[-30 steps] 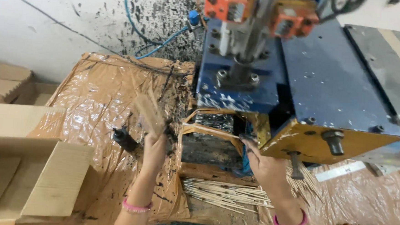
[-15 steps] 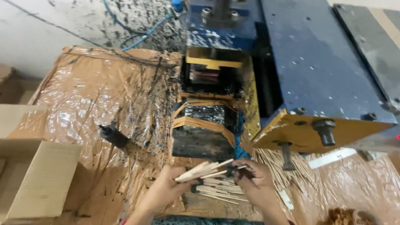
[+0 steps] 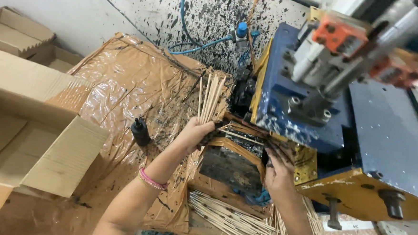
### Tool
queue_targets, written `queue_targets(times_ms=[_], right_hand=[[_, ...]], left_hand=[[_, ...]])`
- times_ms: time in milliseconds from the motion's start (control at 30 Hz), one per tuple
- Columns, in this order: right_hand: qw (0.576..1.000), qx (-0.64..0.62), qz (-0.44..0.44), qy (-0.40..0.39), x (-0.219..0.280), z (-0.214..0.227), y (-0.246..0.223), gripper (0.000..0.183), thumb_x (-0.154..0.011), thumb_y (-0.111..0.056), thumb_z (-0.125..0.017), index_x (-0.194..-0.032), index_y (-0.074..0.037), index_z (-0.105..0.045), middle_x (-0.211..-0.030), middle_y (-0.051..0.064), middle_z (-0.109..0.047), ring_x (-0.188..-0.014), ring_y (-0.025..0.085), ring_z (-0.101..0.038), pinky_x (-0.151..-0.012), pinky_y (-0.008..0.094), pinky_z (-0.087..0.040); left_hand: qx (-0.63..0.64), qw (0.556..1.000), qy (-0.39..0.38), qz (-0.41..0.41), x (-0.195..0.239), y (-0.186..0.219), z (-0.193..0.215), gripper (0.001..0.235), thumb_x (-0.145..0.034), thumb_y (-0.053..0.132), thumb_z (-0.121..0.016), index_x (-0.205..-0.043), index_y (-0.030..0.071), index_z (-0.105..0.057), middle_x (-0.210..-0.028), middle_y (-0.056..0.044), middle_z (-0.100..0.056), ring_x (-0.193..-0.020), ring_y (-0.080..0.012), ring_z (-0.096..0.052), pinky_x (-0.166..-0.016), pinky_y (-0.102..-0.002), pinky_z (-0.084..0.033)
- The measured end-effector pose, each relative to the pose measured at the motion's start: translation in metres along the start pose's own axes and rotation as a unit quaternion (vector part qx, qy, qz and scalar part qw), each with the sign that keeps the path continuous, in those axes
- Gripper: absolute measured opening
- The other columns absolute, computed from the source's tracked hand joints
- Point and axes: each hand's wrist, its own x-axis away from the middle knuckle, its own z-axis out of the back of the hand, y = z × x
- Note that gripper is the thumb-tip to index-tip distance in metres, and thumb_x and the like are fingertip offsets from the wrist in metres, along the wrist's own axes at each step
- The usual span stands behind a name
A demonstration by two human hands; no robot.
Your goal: Feeding wooden sticks into a processing machine and retrieving fallen sticks from the floor.
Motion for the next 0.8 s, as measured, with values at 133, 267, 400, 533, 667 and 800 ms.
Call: queue_targets(times_ms=[133, 267, 400, 533, 667, 800], right_hand=[[0.997, -0.045, -0.06, -0.034, 0.048, -0.017, 0.032, 0.039, -0.085, 0.003, -0.056, -0.122, 0.003, -0.068, -0.12, 0.02, -0.07, -0.115, 0.038, -0.063, -0.11, 0.049, -0.044], [0.955, -0.129, -0.256, -0.073, 0.094, -0.042, 0.074, 0.029, -0.093, -0.008, -0.064, -0.122, -0.001, -0.068, -0.104, 0.02, -0.069, -0.094, 0.033, -0.065, -0.084, 0.04, -0.052], [0.985, -0.094, -0.137, -0.046, 0.043, 0.009, 0.0, 0.035, -0.09, -0.004, -0.06, -0.123, -0.003, -0.069, -0.122, 0.02, -0.07, -0.109, 0.03, -0.068, -0.09, 0.037, -0.053], [0.957, -0.118, -0.256, -0.066, 0.048, 0.006, -0.005, 0.035, -0.09, -0.004, -0.06, -0.123, -0.004, -0.071, -0.127, 0.018, -0.067, -0.099, 0.028, -0.069, -0.083, 0.034, -0.055], [0.971, -0.127, -0.194, -0.05, 0.039, 0.013, -0.022, 0.031, -0.095, -0.005, -0.058, -0.123, -0.001, -0.069, -0.126, 0.015, -0.069, -0.11, 0.029, -0.068, -0.094, 0.034, -0.053], [0.963, -0.108, -0.239, -0.061, 0.038, 0.016, -0.031, 0.03, -0.094, -0.007, -0.061, -0.122, -0.002, -0.071, -0.126, 0.015, -0.069, -0.114, 0.028, -0.067, -0.09, 0.034, -0.054]], left_hand=[[0.024, 1.0, -0.011, 0.014, 0.014, 0.004, -0.007, 0.023, -0.092, 0.011, -0.065, -0.07, 0.006, -0.062, -0.059, 0.002, -0.056, -0.047, -0.0079, -0.048, -0.043, -0.025, -0.038], [-0.132, 0.981, 0.066, -0.128, 0.036, 0.013, -0.018, 0.026, -0.092, 0.01, -0.065, -0.067, 0.008, -0.057, -0.059, 0.007, -0.051, -0.05, -0.0046, -0.044, -0.044, -0.025, -0.036], [-0.145, 0.966, 0.086, -0.194, 0.06, 0.011, -0.021, 0.027, -0.09, 0.004, -0.062, -0.064, 0.006, -0.056, -0.057, 0.007, -0.048, -0.05, -0.0052, -0.04, -0.046, -0.026, -0.031], [-0.116, 0.959, 0.098, -0.237, 0.067, 0.002, -0.021, 0.028, -0.092, 0.004, -0.065, -0.066, 0.006, -0.056, -0.06, 0.009, -0.047, -0.054, -0.0026, -0.041, -0.048, -0.026, -0.031], [-0.098, 0.955, 0.117, -0.253, 0.075, 0.001, -0.016, 0.031, -0.095, 0.001, -0.064, -0.065, 0.006, -0.055, -0.059, 0.009, -0.046, -0.053, -0.0018, -0.038, -0.046, -0.025, -0.028], [-0.094, 0.944, 0.114, -0.295, 0.08, -0.002, -0.008, 0.029, -0.095, 0.001, -0.062, -0.068, 0.008, -0.053, -0.058, 0.01, -0.046, -0.05, -0.0014, -0.039, -0.045, -0.023, -0.026]])
